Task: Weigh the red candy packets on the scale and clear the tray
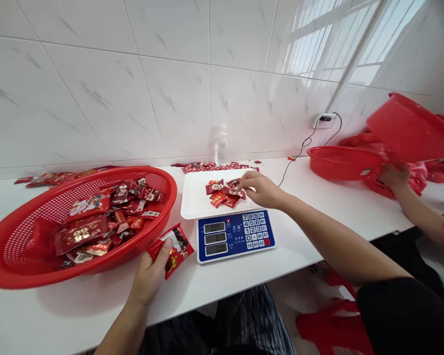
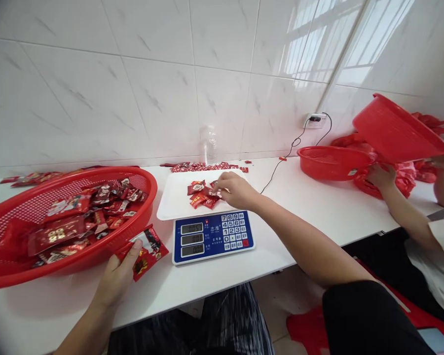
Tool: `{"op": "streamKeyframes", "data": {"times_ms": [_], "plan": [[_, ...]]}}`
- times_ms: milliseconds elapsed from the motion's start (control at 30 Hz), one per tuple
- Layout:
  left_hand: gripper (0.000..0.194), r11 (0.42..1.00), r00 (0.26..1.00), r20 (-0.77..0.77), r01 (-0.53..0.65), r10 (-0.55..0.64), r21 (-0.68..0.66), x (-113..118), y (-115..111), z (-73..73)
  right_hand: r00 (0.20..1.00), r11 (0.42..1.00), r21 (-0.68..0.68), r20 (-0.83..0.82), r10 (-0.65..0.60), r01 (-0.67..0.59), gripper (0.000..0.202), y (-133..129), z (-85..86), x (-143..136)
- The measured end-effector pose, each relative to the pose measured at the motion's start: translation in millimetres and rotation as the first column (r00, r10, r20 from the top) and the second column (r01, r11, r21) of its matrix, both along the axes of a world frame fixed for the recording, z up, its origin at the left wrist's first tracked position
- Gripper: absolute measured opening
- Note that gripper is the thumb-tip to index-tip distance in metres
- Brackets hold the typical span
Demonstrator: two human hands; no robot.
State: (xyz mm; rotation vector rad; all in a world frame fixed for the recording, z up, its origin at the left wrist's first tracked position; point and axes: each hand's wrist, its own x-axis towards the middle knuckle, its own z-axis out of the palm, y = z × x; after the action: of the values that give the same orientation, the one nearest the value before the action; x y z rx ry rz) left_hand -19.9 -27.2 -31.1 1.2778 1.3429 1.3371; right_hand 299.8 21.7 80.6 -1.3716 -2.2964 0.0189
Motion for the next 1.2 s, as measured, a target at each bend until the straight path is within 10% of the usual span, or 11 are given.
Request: {"op": "streamKeyframes", "data": {"times_ms": [333, 533, 667, 967, 1200], "plan": [[0.059, 0.999, 0.995, 0.082, 0.046, -0.048, 0.023, -2.9, 0.2, -2.3, 0.943, 0.965, -0.207, 0.32, -0.086, 0.158, 0.046, -57.1, -21.6, 53.3], [0.059, 0.999, 0.996, 0.081, 0.035, -0.037, 0.027, -0.5, 0.0, -1.3, 0.979, 0.984, -0.096, 0.152, -0.136, 0.151, 0.042, -49.4, -1.8, 41.9], [0.059, 0.999, 0.998, 0.058, 0.03, -0.032, 0.028, -0.5, 1.8, -3.6, 0.998, 0.999, 0.028, 0.042, -0.041, 0.04, 0.038, -29.4, 14.9, 7.5], [0.053, 0.999, 0.997, 0.064, 0.034, -0.036, 0.038, 0.0, 3.2, -2.6, 0.972, 0.94, -0.342, 0.221, 0.076, 0.004, 0.078, 55.7, -7.5, -60.9], [0.054, 0.997, 0.996, 0.059, 0.067, -0.069, 0.035, -0.8, 4.4, -5.8, 0.955, 0.992, -0.125, 0.291, 0.066, -0.031, 0.05, 69.1, -22.8, -65.9]]}}
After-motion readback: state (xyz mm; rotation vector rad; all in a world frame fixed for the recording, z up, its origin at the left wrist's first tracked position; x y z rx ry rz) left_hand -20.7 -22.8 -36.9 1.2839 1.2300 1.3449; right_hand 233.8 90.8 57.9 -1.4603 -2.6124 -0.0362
